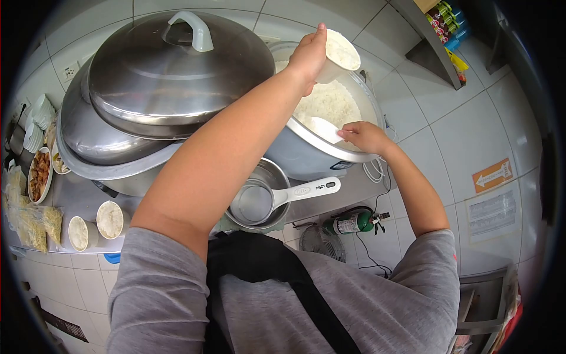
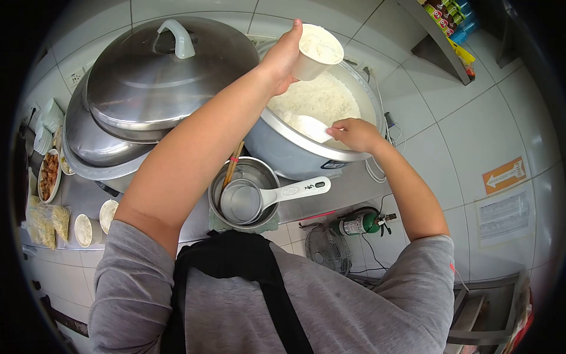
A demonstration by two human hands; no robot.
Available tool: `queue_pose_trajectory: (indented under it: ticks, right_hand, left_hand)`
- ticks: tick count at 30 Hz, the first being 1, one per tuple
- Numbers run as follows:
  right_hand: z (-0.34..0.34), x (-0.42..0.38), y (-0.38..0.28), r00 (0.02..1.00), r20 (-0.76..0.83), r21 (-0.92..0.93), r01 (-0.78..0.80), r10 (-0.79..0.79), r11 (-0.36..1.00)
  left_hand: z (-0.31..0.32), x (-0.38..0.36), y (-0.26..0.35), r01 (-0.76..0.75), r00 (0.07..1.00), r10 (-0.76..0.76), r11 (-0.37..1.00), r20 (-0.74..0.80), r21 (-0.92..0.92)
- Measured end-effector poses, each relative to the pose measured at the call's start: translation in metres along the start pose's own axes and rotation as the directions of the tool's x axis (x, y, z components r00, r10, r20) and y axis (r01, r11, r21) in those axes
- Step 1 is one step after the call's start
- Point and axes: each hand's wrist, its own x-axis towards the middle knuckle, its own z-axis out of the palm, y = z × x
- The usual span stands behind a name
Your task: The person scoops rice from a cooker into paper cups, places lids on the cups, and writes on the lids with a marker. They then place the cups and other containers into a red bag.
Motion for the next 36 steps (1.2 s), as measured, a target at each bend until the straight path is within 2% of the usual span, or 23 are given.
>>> queue_pose_trajectory:
  ticks: [1,2,4,5,8,10,11,12,13,15,16,18,19,21,22,24,25,26,27,28,30,34,36]
  right_hand:
    - [-0.003,0.002,0.008,0.994,0.102,0.238,-0.055,0.032,0.97]
    - [-0.008,0.0,0.018,0.994,0.1,0.234,-0.056,0.033,0.971]
    - [-0.023,-0.005,0.029,0.992,0.11,0.471,-0.113,0.07,0.875]
    - [-0.035,-0.009,0.035,0.992,0.103,0.468,-0.112,0.071,0.877]
    - [-0.077,-0.023,0.041,0.975,-0.125,0.496,-0.098,0.183,0.863]
    - [-0.099,-0.03,0.041,0.937,-0.298,0.378,-0.062,0.185,0.924]
    - [-0.092,-0.029,0.042,0.933,-0.302,0.38,-0.071,0.196,0.922]
    - [-0.075,-0.021,0.037,0.789,-0.612,0.144,0.055,0.046,0.988]
    - [-0.062,-0.014,0.026,0.558,-0.814,-0.13,0.099,-0.163,0.987]
    - [-0.038,-0.028,-0.023,0.659,-0.74,-0.349,-0.21,-0.131,0.913]
    - [-0.031,-0.034,-0.028,0.66,-0.74,-0.35,-0.215,-0.129,0.912]
    - [-0.027,-0.038,-0.032,0.732,-0.669,-0.154,0.035,-0.131,0.987]
    - [-0.032,-0.039,-0.027,0.732,-0.668,-0.157,0.036,-0.133,0.987]
    - [-0.052,-0.043,-0.004,0.619,-0.775,0.096,0.316,-0.128,0.944]
    - [-0.062,-0.042,0.007,0.619,-0.775,0.097,0.316,-0.128,0.944]
    - [-0.079,-0.035,0.026,0.732,-0.653,0.328,0.041,0.195,0.944]
    - [-0.076,-0.026,0.031,0.734,-0.65,0.333,0.039,0.2,0.942]
    - [-0.066,-0.016,0.038,0.78,-0.585,0.005,-0.271,0.223,0.963]
    - [-0.053,-0.009,0.045,0.806,-0.523,-0.349,-0.498,0.275,0.794]
    - [-0.038,-0.005,0.051,0.806,-0.521,-0.345,-0.499,0.28,0.795]
    - [-0.014,0.001,0.055,0.987,-0.132,-0.755,-0.159,0.09,0.636]
    - [-0.019,-0.021,-0.014,0.99,-0.009,-0.71,-0.106,0.141,0.696]
    - [-0.019,-0.026,-0.026,0.994,0.047,-0.567,-0.056,0.101,0.822]
  left_hand:
    - [-0.001,0.004,-0.002,-0.086,0.995,0.089,0.993,-0.036,0.086]
    - [-0.002,0.007,-0.005,-0.089,0.995,0.092,0.993,-0.034,0.083]
    - [-0.002,0.006,-0.001,-0.076,0.981,0.114,0.97,-0.157,0.233]
    - [-0.001,0.004,0.0,-0.083,0.981,0.12,0.97,-0.153,0.23]
    - [0.003,-0.008,0.008,-0.042,0.963,0.136,0.928,-0.233,0.369]
    - [0.005,-0.001,-0.004,0.049,0.973,0.045,0.919,-0.228,0.391]
    - [0.007,0.008,-0.013,0.045,0.976,0.044,0.919,-0.216,0.391]
    - [0.006,0.025,-0.028,0.082,0.985,-0.034,0.956,-0.171,0.282]
    - [0.007,0.035,-0.037,0.127,0.987,-0.107,0.977,-0.12,0.17]
    - [0.013,0.035,-0.04,0.18,0.982,-0.172,0.978,-0.081,0.106]
    - [0.014,0.034,-0.04,0.233,0.972,-0.231,0.972,-0.046,0.045]
    - [0.013,0.029,-0.041,0.221,0.974,-0.218,0.975,-0.052,0.039]
    - [0.012,0.026,-0.041,0.211,0.976,-0.208,0.977,-0.064,0.038]
    - [0.011,0.022,-0.039,0.167,0.984,-0.162,0.984,-0.071,0.062]
    - [0.011,0.021,-0.038,0.124,0.99,-0.117,0.989,-0.074,0.087]
    - [0.01,0.018,-0.036,0.097,0.994,-0.09,0.989,-0.069,0.108]
    - [0.01,0.017,-0.037,0.069,0.996,-0.062,0.989,-0.062,0.129]
    - [0.009,0.016,-0.038,0.077,0.996,-0.069,0.988,-0.061,0.134]
    - [0.008,0.015,-0.039,0.037,0.998,-0.03,0.989,-0.049,0.141]
    - [0.008,0.013,-0.038,-0.007,0.999,0.012,0.989,-0.037,0.147]
    - [0.009,0.005,-0.033,-0.051,0.998,0.058,0.982,-0.033,0.182]
    - [0.008,0.006,-0.033,-0.172,0.983,0.18,0.965,-0.026,0.198]
    - [0.009,0.005,-0.033,-0.185,0.981,0.193,0.967,-0.028,0.173]
